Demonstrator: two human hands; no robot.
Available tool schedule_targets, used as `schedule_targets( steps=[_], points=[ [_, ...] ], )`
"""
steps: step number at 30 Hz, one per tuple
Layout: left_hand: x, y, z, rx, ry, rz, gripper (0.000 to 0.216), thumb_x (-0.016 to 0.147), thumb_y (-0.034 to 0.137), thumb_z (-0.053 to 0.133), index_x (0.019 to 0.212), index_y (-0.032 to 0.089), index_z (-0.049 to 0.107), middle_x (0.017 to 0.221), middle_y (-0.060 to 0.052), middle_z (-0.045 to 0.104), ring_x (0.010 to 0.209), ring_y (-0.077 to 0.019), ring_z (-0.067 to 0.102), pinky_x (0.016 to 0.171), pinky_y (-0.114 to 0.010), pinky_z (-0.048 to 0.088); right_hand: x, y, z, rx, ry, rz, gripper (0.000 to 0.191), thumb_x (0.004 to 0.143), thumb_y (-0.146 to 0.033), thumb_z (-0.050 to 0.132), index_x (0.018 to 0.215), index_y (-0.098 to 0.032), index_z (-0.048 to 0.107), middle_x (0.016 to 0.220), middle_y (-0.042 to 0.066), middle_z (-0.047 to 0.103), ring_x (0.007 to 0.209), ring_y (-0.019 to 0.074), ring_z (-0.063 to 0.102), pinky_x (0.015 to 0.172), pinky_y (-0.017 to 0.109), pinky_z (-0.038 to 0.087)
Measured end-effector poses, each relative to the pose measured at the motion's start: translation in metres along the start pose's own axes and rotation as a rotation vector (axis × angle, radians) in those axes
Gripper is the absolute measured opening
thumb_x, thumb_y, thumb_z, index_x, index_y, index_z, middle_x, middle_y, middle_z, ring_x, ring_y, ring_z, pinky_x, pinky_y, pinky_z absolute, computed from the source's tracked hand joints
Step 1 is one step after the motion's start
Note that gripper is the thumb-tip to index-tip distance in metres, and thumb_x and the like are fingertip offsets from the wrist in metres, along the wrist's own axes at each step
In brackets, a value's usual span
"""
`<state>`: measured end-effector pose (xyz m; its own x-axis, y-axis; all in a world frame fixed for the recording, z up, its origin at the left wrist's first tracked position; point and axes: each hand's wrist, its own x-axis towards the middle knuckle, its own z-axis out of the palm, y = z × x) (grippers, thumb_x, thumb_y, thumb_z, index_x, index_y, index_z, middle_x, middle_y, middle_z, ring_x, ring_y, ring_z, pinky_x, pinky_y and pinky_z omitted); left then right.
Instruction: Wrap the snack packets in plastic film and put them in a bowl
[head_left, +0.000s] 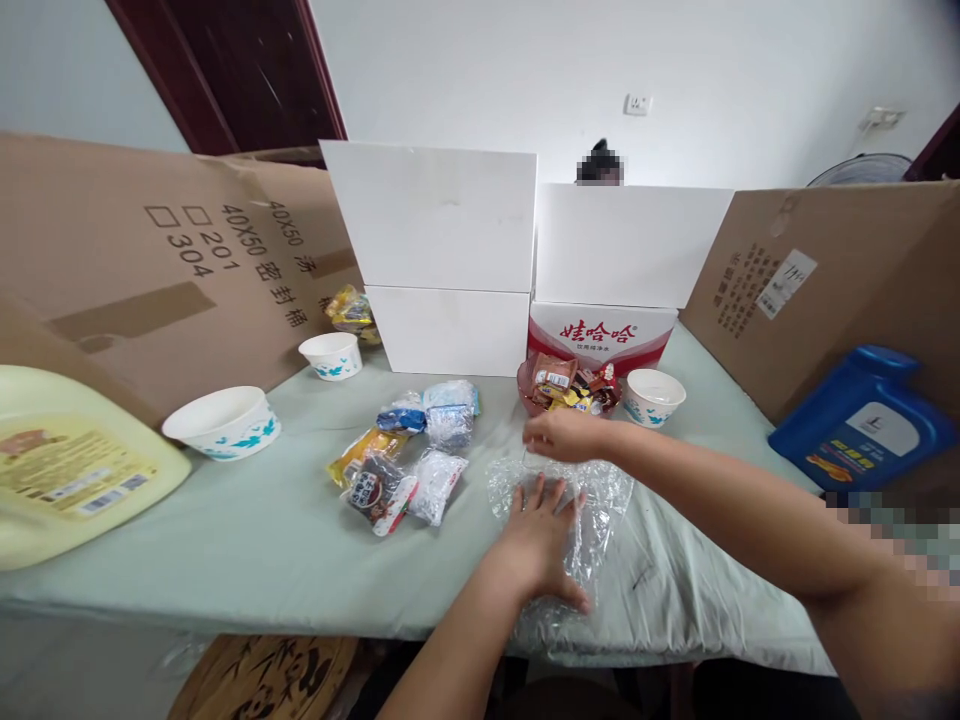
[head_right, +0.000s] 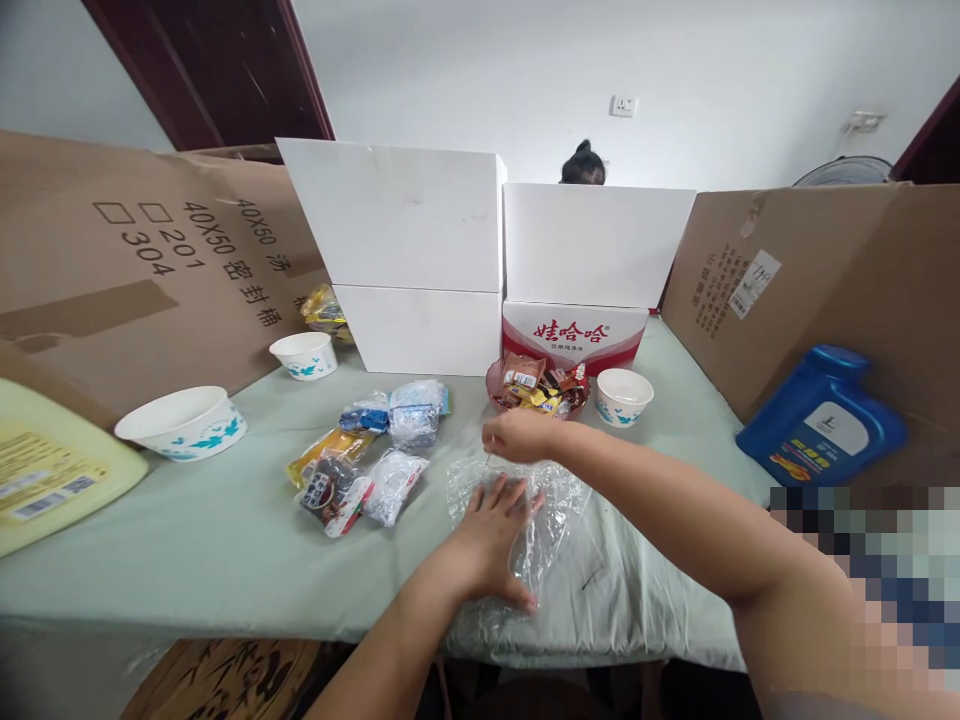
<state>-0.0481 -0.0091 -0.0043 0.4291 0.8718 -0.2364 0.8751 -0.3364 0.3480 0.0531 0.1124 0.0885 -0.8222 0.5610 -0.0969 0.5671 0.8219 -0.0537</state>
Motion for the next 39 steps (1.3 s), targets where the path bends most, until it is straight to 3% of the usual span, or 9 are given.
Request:
schedule_targets(
  steps=[4,10,13,17,23,27,32,36,39],
  points=[
    [-0.005,-0.006,-0.007,0.004,0.001,-0.059,0.125,0.047,0.069,0.077,0.151,0.024,0.024,0.161,-0.013,0.007,0.145,-0.0426,-0.004,0.114,-0.064,0.004,-0.06,-0.003,0.025,0.002,-0.2,0.011,0.029,0.084,-0.037,0.062,0.107,-0.021,0.07,0.086,0.007,0.074,0.077,0.0212,0.069,0.065,0.028,0.045],
    [-0.009,-0.017,-0.014,-0.006,0.001,-0.049,0.124,0.044,0.063,0.081,0.15,0.027,0.026,0.162,-0.01,0.006,0.146,-0.0392,-0.004,0.116,-0.059,0.004,-0.165,0.009,0.039,-0.043,-0.38,0.248,0.081,0.05,-0.042,0.087,0.123,-0.019,0.061,0.088,0.011,0.072,0.082,0.034,0.069,0.065,0.036,0.047],
    [-0.008,-0.013,-0.014,-0.024,-0.031,0.001,0.125,0.044,0.061,0.082,0.15,0.028,0.025,0.162,-0.011,0.006,0.147,-0.0381,-0.003,0.116,-0.059,0.003,-0.193,0.009,0.035,-0.025,-0.367,0.305,0.058,0.051,-0.039,0.087,0.103,-0.02,0.069,0.08,0.009,0.071,0.077,0.0333,0.069,0.063,0.036,0.047],
    [-0.005,-0.002,-0.011,-0.034,-0.071,0.107,0.123,0.044,0.062,0.082,0.149,0.029,0.027,0.162,-0.01,0.008,0.147,-0.0376,-0.002,0.116,-0.06,0.001,-0.181,-0.005,0.032,0.058,-0.093,0.295,0.015,0.086,-0.028,0.059,0.096,-0.02,0.067,0.085,0.008,0.071,0.08,0.0251,0.068,0.069,0.035,0.049],
    [0.001,0.003,-0.009,-0.019,-0.089,0.178,0.128,0.043,0.066,0.08,0.151,0.029,0.022,0.162,-0.008,0.005,0.147,-0.0355,-0.005,0.116,-0.059,-0.003,-0.122,-0.012,0.09,0.16,0.251,0.116,0.04,0.091,-0.029,0.052,0.128,-0.012,0.055,0.128,0.017,0.058,0.121,0.0262,0.051,0.103,0.043,0.041],
    [-0.004,-0.005,-0.013,0.003,-0.101,0.059,0.129,0.041,0.067,0.081,0.151,0.03,0.023,0.162,-0.009,0.001,0.146,-0.0396,-0.01,0.115,-0.062,-0.001,-0.109,0.006,0.121,0.07,0.235,0.276,0.084,0.083,-0.065,0.052,0.144,-0.009,0.039,0.15,0.021,0.036,0.14,0.0399,0.025,0.111,0.06,0.022],
    [-0.01,-0.014,-0.017,-0.004,-0.031,-0.01,0.126,0.039,0.068,0.082,0.148,0.031,0.03,0.162,-0.009,0.004,0.145,-0.0433,-0.005,0.115,-0.062,0.009,-0.109,0.015,0.125,0.027,0.139,0.402,0.102,0.075,-0.082,0.044,0.151,-0.017,0.028,0.158,0.017,0.022,0.143,0.0464,0.011,0.109,0.068,0.013],
    [-0.002,-0.02,-0.017,0.016,0.286,-0.104,0.077,0.081,0.063,0.058,0.144,0.023,0.04,0.158,-0.012,0.024,0.145,-0.0343,0.019,0.114,-0.052,0.023,-0.107,0.012,0.125,0.022,0.104,0.413,0.103,0.075,-0.086,0.035,0.153,-0.02,0.024,0.16,0.014,0.016,0.143,0.0461,0.006,0.11,0.067,0.01],
    [0.008,-0.028,-0.011,0.084,0.307,-0.19,0.064,0.09,0.057,0.047,0.144,0.024,0.039,0.156,-0.009,0.03,0.145,-0.0331,0.021,0.115,-0.056,0.019,-0.107,0.014,0.124,0.018,0.078,0.437,0.104,0.073,-0.087,0.035,0.153,-0.021,0.023,0.16,0.013,0.015,0.144,0.0456,0.007,0.111,0.065,0.01]
  ],
)
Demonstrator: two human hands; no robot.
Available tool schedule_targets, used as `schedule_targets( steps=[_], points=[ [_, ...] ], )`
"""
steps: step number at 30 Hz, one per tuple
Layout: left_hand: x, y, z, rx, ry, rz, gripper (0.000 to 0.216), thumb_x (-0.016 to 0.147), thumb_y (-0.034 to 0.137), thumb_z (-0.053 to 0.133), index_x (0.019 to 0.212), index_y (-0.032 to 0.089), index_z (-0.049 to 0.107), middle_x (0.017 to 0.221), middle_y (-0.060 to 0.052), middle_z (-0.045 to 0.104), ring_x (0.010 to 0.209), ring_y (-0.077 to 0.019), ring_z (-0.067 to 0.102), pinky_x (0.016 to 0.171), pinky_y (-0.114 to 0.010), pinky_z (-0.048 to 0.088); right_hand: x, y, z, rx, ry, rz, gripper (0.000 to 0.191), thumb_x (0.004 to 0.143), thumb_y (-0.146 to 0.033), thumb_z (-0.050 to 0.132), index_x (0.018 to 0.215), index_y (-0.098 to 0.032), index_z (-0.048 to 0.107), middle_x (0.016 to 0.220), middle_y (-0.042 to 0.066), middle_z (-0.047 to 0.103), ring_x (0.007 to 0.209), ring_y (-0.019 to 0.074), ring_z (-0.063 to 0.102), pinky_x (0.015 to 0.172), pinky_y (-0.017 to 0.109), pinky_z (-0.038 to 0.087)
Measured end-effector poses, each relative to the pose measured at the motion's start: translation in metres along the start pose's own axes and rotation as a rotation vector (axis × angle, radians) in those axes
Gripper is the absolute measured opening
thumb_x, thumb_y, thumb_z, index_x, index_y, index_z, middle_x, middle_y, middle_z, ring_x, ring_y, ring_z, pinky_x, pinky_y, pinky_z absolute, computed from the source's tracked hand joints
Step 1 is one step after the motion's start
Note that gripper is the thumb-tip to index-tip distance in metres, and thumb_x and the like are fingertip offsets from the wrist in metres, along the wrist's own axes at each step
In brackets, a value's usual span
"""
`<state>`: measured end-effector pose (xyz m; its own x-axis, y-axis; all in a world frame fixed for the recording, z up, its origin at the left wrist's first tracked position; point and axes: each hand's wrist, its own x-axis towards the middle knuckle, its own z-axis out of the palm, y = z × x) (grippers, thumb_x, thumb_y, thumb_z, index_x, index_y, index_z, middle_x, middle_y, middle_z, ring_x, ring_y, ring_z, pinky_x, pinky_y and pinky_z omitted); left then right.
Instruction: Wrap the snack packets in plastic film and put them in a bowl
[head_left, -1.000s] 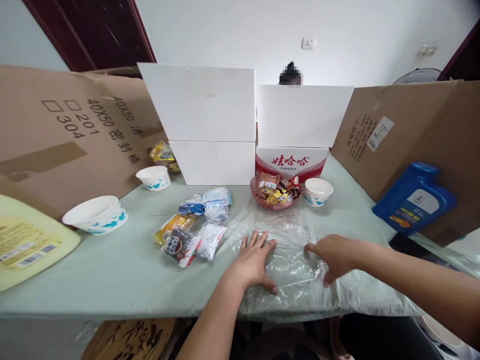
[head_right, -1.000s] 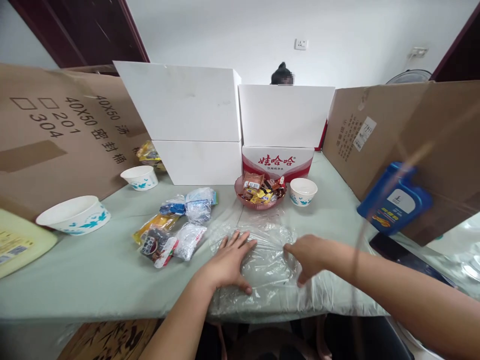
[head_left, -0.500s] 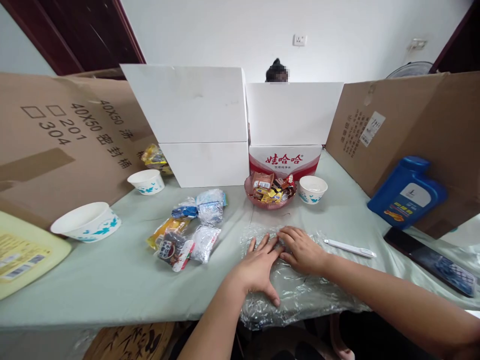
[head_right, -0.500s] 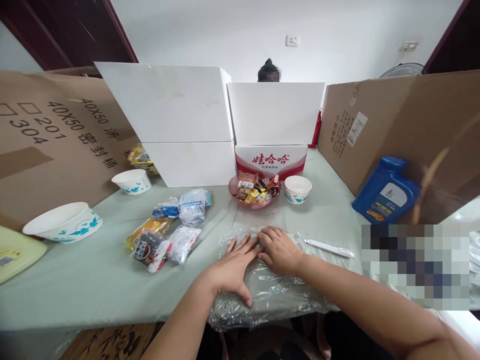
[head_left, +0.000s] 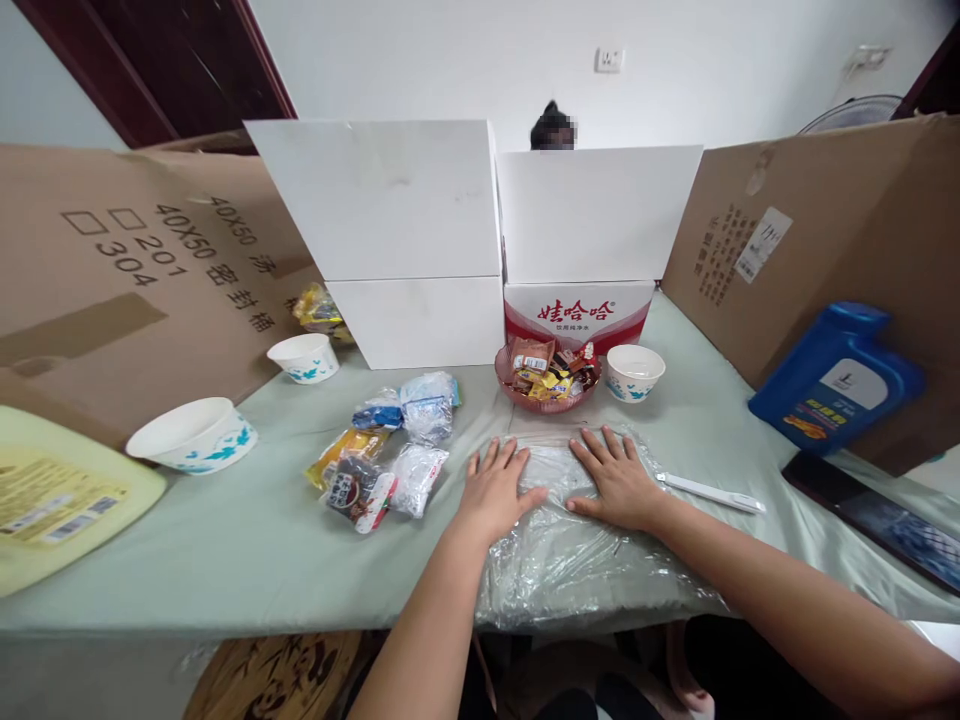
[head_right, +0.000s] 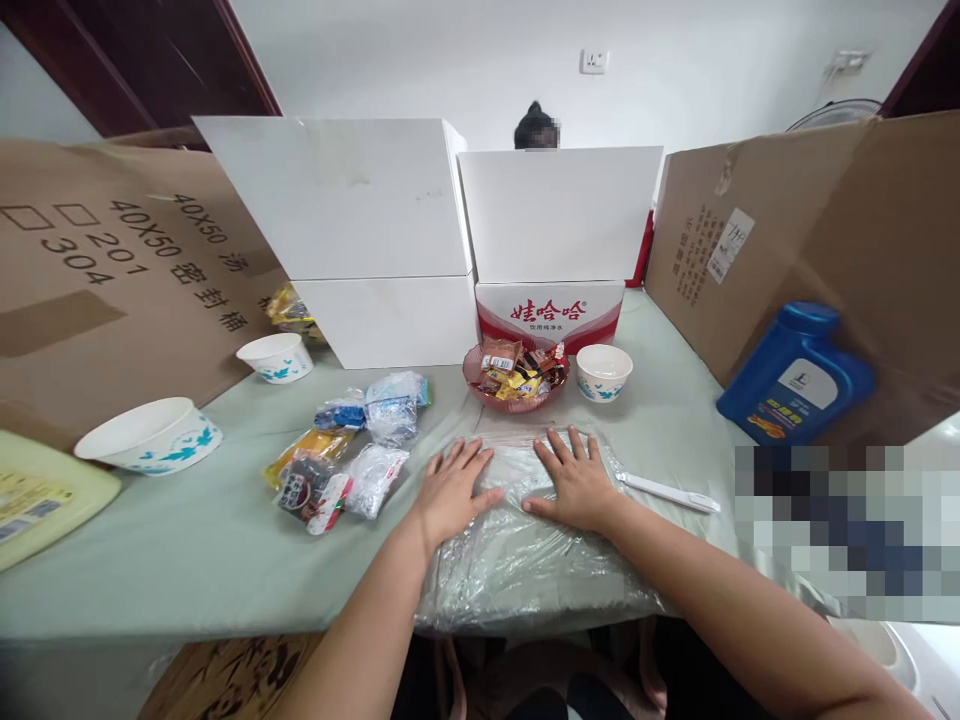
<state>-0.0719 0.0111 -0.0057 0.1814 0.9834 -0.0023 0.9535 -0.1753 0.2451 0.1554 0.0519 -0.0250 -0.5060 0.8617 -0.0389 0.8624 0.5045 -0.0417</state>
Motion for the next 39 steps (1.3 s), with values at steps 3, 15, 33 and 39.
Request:
schedule_targets(
  steps=[3,15,33,39],
  points=[
    [0.005,-0.007,0.007,0.044,-0.066,-0.041,0.071,0.086,0.061,0.05,0.147,0.027,0.034,0.159,-0.007,0.022,0.147,-0.0344,0.013,0.115,-0.06,0.012,-0.002,0.015,-0.003,-0.021,-0.022,0.079,0.102,0.074,-0.085,0.039,0.153,-0.021,0.025,0.159,0.014,0.017,0.144,0.0448,0.01,0.112,0.063,0.012],
    [-0.03,0.016,-0.037,-0.392,0.166,0.208,0.015,0.085,0.036,0.061,0.086,0.022,0.065,0.101,-0.004,0.064,0.102,-0.0225,0.058,0.092,-0.038,0.046,-0.112,0.05,-0.064,0.465,-0.017,-0.403,0.081,0.076,-0.073,0.057,0.136,-0.02,0.05,0.141,0.014,0.051,0.133,0.028,0.043,0.108,0.044,0.039],
    [-0.071,0.018,-0.052,-0.405,-0.361,0.307,0.015,0.071,0.006,0.046,0.073,0.021,0.05,0.082,0.002,0.062,0.077,-0.0154,0.059,0.069,-0.026,0.044,-0.16,0.044,-0.037,0.663,0.308,-0.141,0.027,0.098,-0.021,0.037,0.113,-0.023,0.059,0.081,0.003,0.072,0.075,0.0151,0.069,0.069,0.027,0.055],
    [-0.048,-0.014,-0.049,-0.851,-0.274,0.045,0.004,0.081,0.024,0.051,0.082,0.022,0.049,0.073,0.001,0.066,0.071,-0.0166,0.065,0.064,-0.026,0.046,-0.129,0.045,-0.033,0.847,0.216,0.193,0.029,0.092,-0.044,0.047,0.1,-0.019,0.061,0.061,0.001,0.067,0.055,0.0161,0.065,0.057,0.028,0.053]
  ],
)
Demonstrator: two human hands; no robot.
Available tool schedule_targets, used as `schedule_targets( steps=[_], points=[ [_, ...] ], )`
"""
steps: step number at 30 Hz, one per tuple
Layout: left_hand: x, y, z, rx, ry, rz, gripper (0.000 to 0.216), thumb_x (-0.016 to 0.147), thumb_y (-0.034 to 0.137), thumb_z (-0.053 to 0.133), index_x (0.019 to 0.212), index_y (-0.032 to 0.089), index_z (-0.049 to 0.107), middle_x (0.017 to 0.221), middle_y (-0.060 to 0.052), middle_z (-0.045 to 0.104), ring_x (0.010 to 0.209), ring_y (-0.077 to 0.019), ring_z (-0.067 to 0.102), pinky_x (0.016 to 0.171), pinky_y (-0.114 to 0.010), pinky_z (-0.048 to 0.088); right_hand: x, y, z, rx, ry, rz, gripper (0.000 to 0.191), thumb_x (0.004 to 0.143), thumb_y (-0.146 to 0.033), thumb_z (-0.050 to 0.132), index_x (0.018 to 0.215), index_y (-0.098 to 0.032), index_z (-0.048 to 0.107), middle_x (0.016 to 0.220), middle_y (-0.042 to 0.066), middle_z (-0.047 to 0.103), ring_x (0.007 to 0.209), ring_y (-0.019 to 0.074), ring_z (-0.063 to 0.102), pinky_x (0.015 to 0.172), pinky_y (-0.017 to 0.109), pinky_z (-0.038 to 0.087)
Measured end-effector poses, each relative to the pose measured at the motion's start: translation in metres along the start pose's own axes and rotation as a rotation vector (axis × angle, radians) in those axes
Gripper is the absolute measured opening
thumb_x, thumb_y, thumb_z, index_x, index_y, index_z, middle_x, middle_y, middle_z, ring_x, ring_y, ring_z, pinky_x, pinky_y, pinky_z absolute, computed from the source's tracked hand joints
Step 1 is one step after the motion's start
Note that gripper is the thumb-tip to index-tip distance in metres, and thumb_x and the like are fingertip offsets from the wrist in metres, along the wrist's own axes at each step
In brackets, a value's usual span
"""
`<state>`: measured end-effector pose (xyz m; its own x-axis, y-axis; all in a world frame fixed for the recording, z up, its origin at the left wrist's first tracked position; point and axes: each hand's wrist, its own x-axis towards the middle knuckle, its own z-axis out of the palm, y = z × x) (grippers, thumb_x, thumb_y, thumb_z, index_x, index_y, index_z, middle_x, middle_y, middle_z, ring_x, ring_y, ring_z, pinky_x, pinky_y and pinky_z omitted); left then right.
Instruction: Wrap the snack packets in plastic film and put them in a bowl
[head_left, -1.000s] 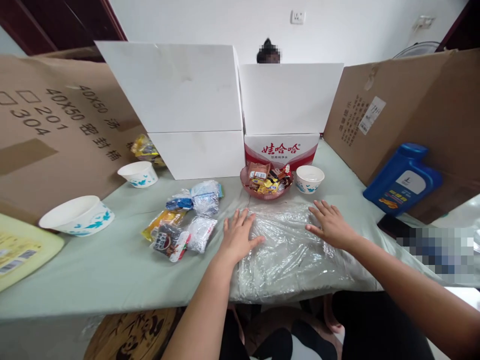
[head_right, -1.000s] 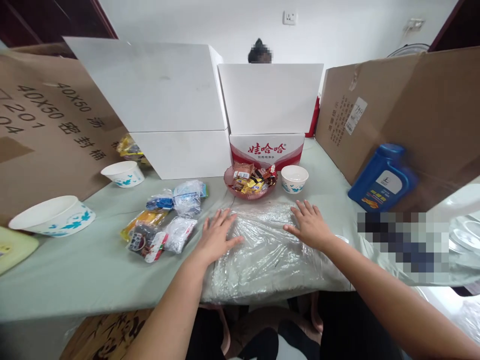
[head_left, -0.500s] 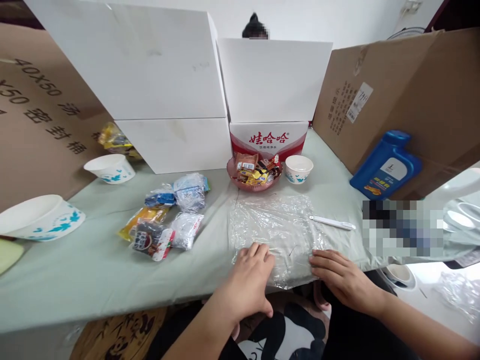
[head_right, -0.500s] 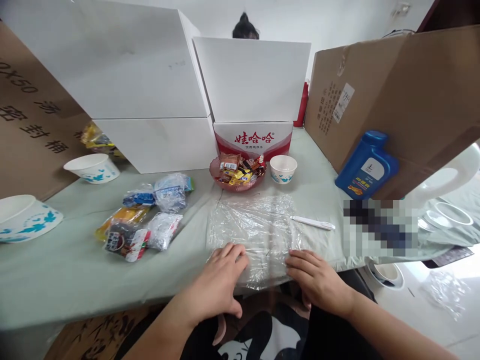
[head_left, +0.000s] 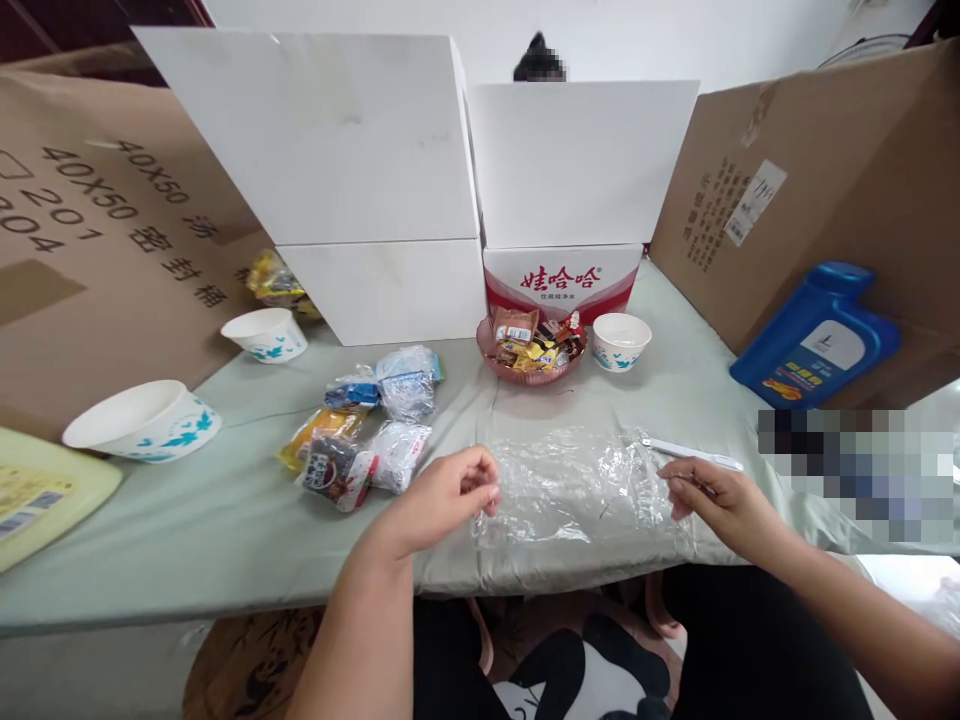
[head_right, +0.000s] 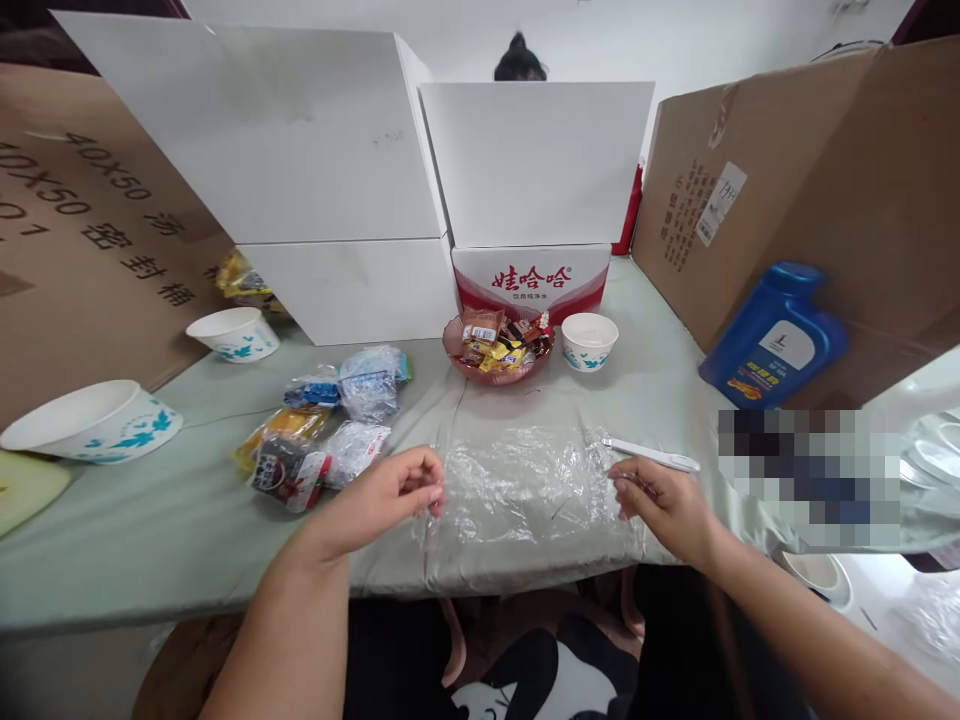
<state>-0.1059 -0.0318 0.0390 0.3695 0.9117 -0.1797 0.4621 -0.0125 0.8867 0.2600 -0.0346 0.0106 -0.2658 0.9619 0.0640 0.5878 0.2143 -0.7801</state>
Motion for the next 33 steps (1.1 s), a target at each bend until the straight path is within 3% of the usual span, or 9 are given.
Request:
schedule_targets(
  steps=[4,7,12,19,22,26,28,31,33],
  points=[
    [0.023,-0.013,0.008,0.237,0.331,-0.099,0.007,0.079,0.021,0.051,0.087,0.022,0.051,0.068,0.003,0.064,0.065,-0.0166,0.063,0.063,-0.027,0.044,0.03,0.004,0.01,-0.107,0.097,0.093,0.03,0.088,-0.045,0.047,0.097,-0.02,0.061,0.061,0.0,0.067,0.048,0.0158,0.061,0.051,0.028,0.049],
    [0.029,-0.015,0.011,0.446,0.371,-0.169,0.013,0.08,0.017,0.052,0.092,0.022,0.054,0.07,0.001,0.067,0.068,-0.0176,0.065,0.065,-0.028,0.043,0.048,0.007,0.02,-0.242,0.093,0.043,0.026,0.088,-0.038,0.045,0.099,-0.021,0.061,0.063,0.0,0.068,0.056,0.0185,0.064,0.058,0.03,0.05],
    [0.03,-0.014,0.01,0.656,0.477,-0.275,0.015,0.083,0.016,0.054,0.096,0.021,0.056,0.081,-0.003,0.071,0.076,-0.0202,0.067,0.065,-0.028,0.042,0.059,0.014,0.04,-0.538,0.186,-0.081,0.03,0.091,-0.032,0.04,0.109,-0.018,0.06,0.092,0.009,0.072,0.077,0.0235,0.069,0.071,0.036,0.051],
    [0.038,-0.02,0.016,0.793,0.513,-0.33,0.009,0.089,0.018,0.049,0.094,0.021,0.056,0.086,-0.005,0.071,0.082,-0.0221,0.067,0.066,-0.028,0.043,0.054,0.02,0.053,-0.725,0.265,-0.135,0.035,0.098,-0.032,0.033,0.114,-0.016,0.059,0.101,0.01,0.071,0.078,0.0252,0.07,0.062,0.034,0.05],
    [0.037,-0.019,0.017,0.817,0.598,-0.297,0.006,0.087,0.02,0.053,0.093,0.021,0.056,0.087,-0.005,0.068,0.082,-0.0227,0.066,0.067,-0.03,0.044,0.055,0.02,0.053,-0.783,0.248,-0.122,0.034,0.098,-0.031,0.033,0.114,-0.017,0.059,0.102,0.009,0.071,0.077,0.0244,0.07,0.06,0.032,0.049],
    [0.03,-0.007,0.026,0.851,0.926,-0.09,0.009,0.09,0.024,0.049,0.095,0.02,0.057,0.096,-0.009,0.063,0.088,-0.0241,0.062,0.072,-0.034,0.047,0.057,0.019,0.053,-0.807,0.215,-0.12,0.033,0.098,-0.03,0.034,0.113,-0.017,0.06,0.101,0.01,0.07,0.075,0.0233,0.07,0.059,0.031,0.048],
    [0.03,0.001,0.038,0.824,0.843,0.091,0.014,0.093,0.022,0.044,0.092,0.021,0.059,0.092,-0.008,0.064,0.088,-0.0228,0.062,0.078,-0.035,0.048,0.057,0.018,0.054,-0.81,0.205,-0.118,0.033,0.098,-0.029,0.034,0.111,-0.017,0.061,0.1,0.011,0.07,0.074,0.0231,0.069,0.059,0.031,0.048],
    [0.037,0.005,0.062,0.783,0.415,0.263,0.021,0.091,0.026,0.052,0.109,0.021,0.061,0.113,-0.008,0.065,0.11,-0.0249,0.058,0.096,-0.04,0.046,0.056,0.014,0.055,-0.819,0.189,-0.104,0.033,0.098,-0.029,0.033,0.11,-0.017,0.061,0.1,0.011,0.069,0.073,0.0226,0.069,0.058,0.031,0.047],
    [0.043,0.001,0.075,0.797,0.163,0.263,0.046,0.087,0.037,0.061,0.13,0.023,0.052,0.14,-0.01,0.051,0.133,-0.0314,0.041,0.109,-0.052,0.033,0.057,0.014,0.054,-0.824,0.178,-0.094,0.033,0.098,-0.029,0.033,0.111,-0.018,0.061,0.1,0.01,0.069,0.075,0.0227,0.069,0.059,0.031,0.047]
  ],
)
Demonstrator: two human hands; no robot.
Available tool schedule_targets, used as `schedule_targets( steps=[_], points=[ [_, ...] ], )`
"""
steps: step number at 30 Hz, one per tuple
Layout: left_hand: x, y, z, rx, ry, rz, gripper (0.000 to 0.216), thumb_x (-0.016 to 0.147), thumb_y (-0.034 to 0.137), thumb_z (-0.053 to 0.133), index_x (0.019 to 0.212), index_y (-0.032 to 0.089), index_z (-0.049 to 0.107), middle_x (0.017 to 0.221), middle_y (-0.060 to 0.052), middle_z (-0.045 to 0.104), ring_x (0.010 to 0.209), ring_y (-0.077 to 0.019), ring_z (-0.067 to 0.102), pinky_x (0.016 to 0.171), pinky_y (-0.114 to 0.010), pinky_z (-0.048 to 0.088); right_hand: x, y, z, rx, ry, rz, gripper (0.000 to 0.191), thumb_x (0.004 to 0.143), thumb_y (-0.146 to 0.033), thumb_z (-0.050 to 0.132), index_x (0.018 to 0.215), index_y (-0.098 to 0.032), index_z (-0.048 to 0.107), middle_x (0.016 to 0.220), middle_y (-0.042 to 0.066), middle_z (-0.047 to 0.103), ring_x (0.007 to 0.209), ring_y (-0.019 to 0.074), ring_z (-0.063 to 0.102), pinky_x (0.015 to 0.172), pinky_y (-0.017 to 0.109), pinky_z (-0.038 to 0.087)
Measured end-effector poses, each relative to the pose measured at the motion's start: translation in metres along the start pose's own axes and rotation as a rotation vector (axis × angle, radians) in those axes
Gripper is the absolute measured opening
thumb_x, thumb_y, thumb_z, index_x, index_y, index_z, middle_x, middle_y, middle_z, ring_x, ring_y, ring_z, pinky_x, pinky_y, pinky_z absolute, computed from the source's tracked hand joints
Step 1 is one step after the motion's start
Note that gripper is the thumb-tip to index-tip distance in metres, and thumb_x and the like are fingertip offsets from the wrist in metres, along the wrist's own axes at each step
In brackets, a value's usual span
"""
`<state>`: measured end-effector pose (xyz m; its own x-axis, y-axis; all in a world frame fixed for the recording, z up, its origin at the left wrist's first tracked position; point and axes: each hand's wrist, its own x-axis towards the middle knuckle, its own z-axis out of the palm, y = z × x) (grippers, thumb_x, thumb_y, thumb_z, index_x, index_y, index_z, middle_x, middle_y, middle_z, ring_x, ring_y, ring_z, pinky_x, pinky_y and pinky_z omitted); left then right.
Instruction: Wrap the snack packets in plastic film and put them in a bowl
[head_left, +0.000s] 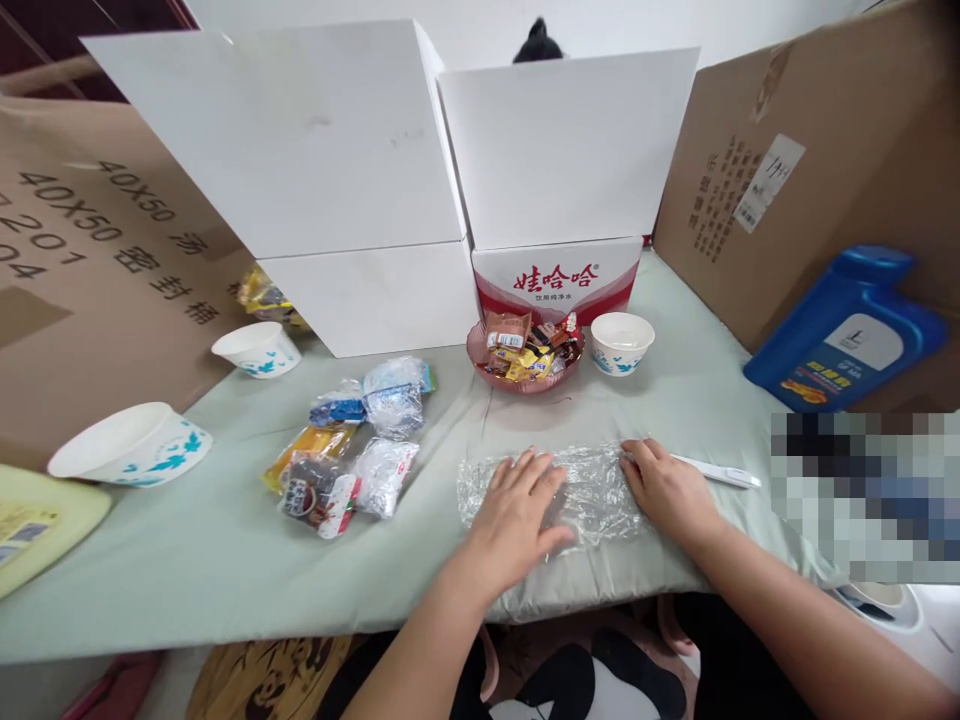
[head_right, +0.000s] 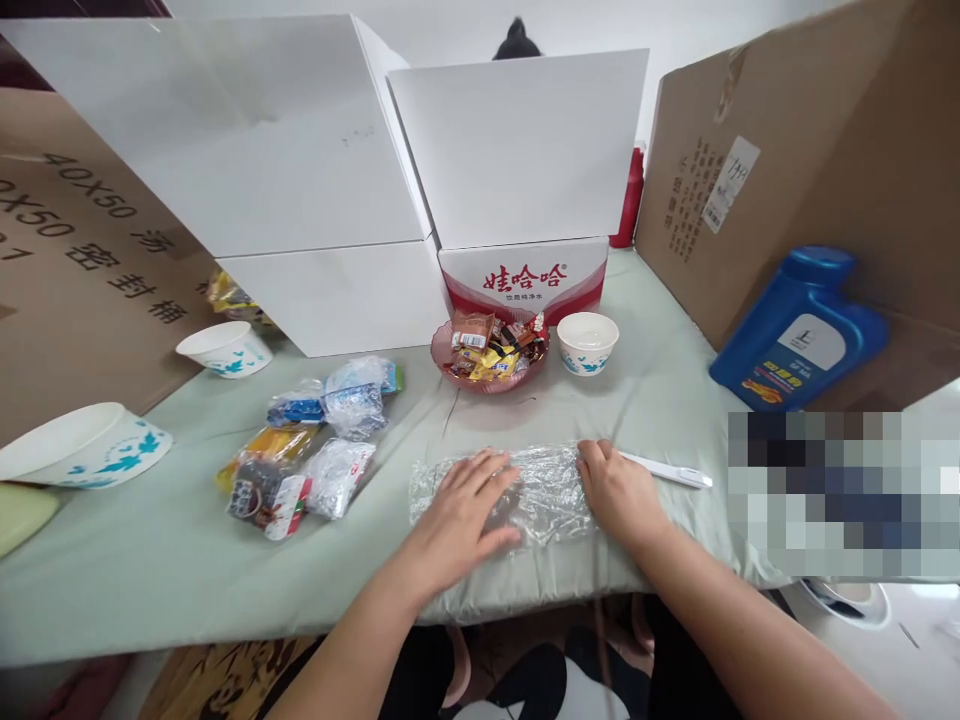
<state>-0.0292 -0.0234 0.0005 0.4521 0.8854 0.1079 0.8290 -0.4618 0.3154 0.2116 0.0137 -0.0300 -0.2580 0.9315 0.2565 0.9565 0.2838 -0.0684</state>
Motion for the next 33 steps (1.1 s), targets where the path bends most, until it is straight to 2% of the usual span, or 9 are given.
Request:
schedule_targets(
  steps=[3,10,14,18,21,24,27,30,33],
  points=[
    [0.003,-0.001,0.012,0.009,-0.163,0.014,0.07,0.084,0.052,0.061,0.145,0.027,0.036,0.157,-0.009,0.029,0.146,-0.0351,0.015,0.115,-0.062,0.015,0.004,0.009,-0.001,-0.011,-0.009,0.051,0.032,0.098,-0.03,0.035,0.111,-0.018,0.061,0.102,0.01,0.068,0.076,0.0225,0.068,0.06,0.031,0.047],
    [-0.001,-0.007,0.011,0.011,-0.21,0.005,0.074,0.085,0.055,0.058,0.148,0.028,0.031,0.159,-0.009,0.021,0.148,-0.0335,0.007,0.116,-0.061,0.01,0.009,0.042,-0.014,0.074,0.137,0.265,0.03,0.094,-0.032,0.041,0.11,-0.02,0.063,0.103,0.01,0.069,0.074,0.0228,0.068,0.064,0.035,0.05],
    [0.0,-0.006,0.01,0.001,-0.207,-0.004,0.074,0.084,0.053,0.06,0.148,0.029,0.031,0.16,-0.007,0.02,0.148,-0.0332,0.007,0.116,-0.061,0.01,-0.005,0.022,-0.031,0.266,0.258,-0.016,0.03,0.097,-0.035,0.041,0.11,-0.021,0.064,0.101,0.01,0.069,0.092,0.025,0.066,0.083,0.04,0.052],
    [0.006,-0.004,0.01,-0.026,-0.188,0.023,0.074,0.083,0.053,0.061,0.147,0.03,0.033,0.159,-0.006,0.023,0.148,-0.0318,0.01,0.117,-0.06,0.01,-0.018,-0.004,-0.025,0.261,0.041,-0.439,0.054,0.093,-0.052,0.048,0.136,-0.02,0.052,0.135,0.015,0.056,0.129,0.0322,0.046,0.106,0.052,0.037],
    [0.01,-0.008,0.009,-0.02,-0.194,0.022,0.077,0.081,0.057,0.061,0.147,0.03,0.032,0.16,-0.007,0.021,0.148,-0.0309,0.01,0.117,-0.058,0.009,-0.019,-0.005,-0.008,0.159,-0.099,-0.499,0.088,0.083,-0.073,0.045,0.149,-0.017,0.032,0.152,0.017,0.036,0.143,0.0377,0.023,0.111,0.059,0.025],
    [0.009,-0.024,0.003,0.006,-0.203,-0.057,0.08,0.081,0.061,0.059,0.149,0.027,0.031,0.16,-0.009,0.017,0.148,-0.0314,0.009,0.117,-0.057,0.009,-0.018,0.003,0.005,0.117,-0.115,-0.451,0.092,0.082,-0.075,0.044,0.152,-0.017,0.026,0.154,0.015,0.032,0.144,0.0382,0.016,0.112,0.06,0.021],
    [0.001,-0.046,-0.009,0.061,-0.108,-0.226,0.065,0.088,0.049,0.056,0.145,0.023,0.038,0.158,-0.012,0.025,0.146,-0.0341,0.016,0.115,-0.06,0.014,-0.018,0.007,0.007,0.104,-0.115,-0.412,0.092,0.082,-0.076,0.043,0.151,-0.017,0.027,0.154,0.014,0.032,0.144,0.0382,0.017,0.113,0.059,0.019],
    [-0.012,-0.06,-0.026,0.108,0.138,-0.357,0.038,0.089,0.027,0.052,0.126,0.017,0.056,0.142,-0.016,0.047,0.136,-0.0333,0.038,0.111,-0.053,0.03,-0.019,0.007,0.006,0.088,-0.128,-0.349,0.092,0.082,-0.077,0.041,0.15,-0.017,0.031,0.154,0.014,0.033,0.144,0.0382,0.018,0.114,0.058,0.019],
    [-0.023,-0.056,-0.038,-0.021,0.244,-0.239,0.018,0.085,0.023,0.057,0.102,0.019,0.064,0.116,-0.01,0.062,0.114,-0.0261,0.055,0.1,-0.043,0.043,-0.018,0.006,0.007,0.074,-0.132,-0.28,0.093,0.081,-0.078,0.04,0.149,-0.016,0.033,0.154,0.015,0.033,0.144,0.0391,0.018,0.113,0.06,0.019]
  ],
)
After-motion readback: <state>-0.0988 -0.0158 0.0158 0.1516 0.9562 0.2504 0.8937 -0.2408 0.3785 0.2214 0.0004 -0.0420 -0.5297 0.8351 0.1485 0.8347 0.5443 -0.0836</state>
